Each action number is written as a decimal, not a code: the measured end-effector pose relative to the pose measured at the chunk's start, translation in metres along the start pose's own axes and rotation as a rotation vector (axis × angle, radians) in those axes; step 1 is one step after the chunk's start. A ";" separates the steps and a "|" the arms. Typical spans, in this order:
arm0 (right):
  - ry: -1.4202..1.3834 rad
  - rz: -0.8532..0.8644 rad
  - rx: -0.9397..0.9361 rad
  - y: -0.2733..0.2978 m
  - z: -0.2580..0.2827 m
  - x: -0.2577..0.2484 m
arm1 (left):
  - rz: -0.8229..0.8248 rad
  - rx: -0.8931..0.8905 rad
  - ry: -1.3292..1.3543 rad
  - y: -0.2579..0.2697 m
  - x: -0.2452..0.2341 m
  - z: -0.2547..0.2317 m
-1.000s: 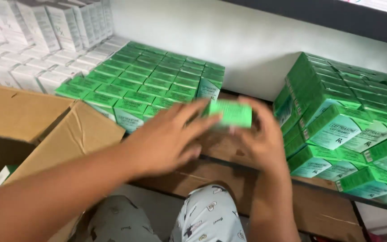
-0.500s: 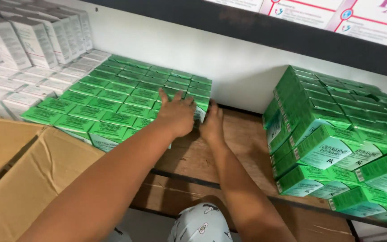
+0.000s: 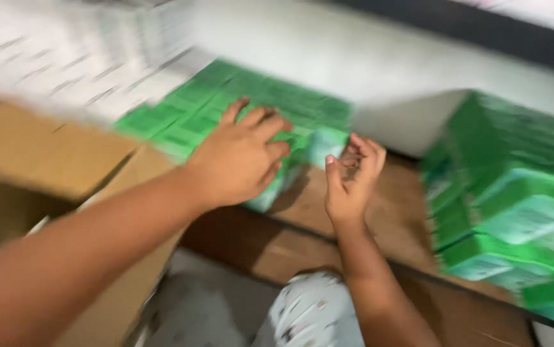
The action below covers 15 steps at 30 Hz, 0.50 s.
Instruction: Checking and organizing boxes of Ceftriaxone in a storage area.
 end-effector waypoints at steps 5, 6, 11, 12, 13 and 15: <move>-0.561 0.325 -0.208 0.040 0.182 0.059 | -0.120 -0.110 0.013 0.139 -0.103 0.019; -0.613 0.460 -0.318 0.044 0.223 0.069 | -0.074 -0.189 -0.006 0.164 -0.120 0.025; -0.744 0.678 -0.543 0.064 0.350 0.136 | 0.152 -0.644 -0.120 0.312 -0.177 0.048; -0.763 0.761 -0.605 0.071 0.374 0.148 | 0.233 -0.793 -0.155 0.343 -0.183 0.051; -0.799 0.785 -0.608 0.077 0.397 0.162 | 0.242 -0.835 -0.158 0.364 -0.184 0.054; -0.574 1.078 -0.740 0.093 0.440 0.195 | 0.832 -1.121 -0.187 0.416 -0.171 0.067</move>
Point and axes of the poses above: each hand's wrist, its own y-axis away from the middle knuckle, its own x-axis out of the palm, z = x × y, the point moved 3 cm from there along -y, towards the middle knuckle, and after that the axes turned 5 degrees about -x, right-handed, at the moved point
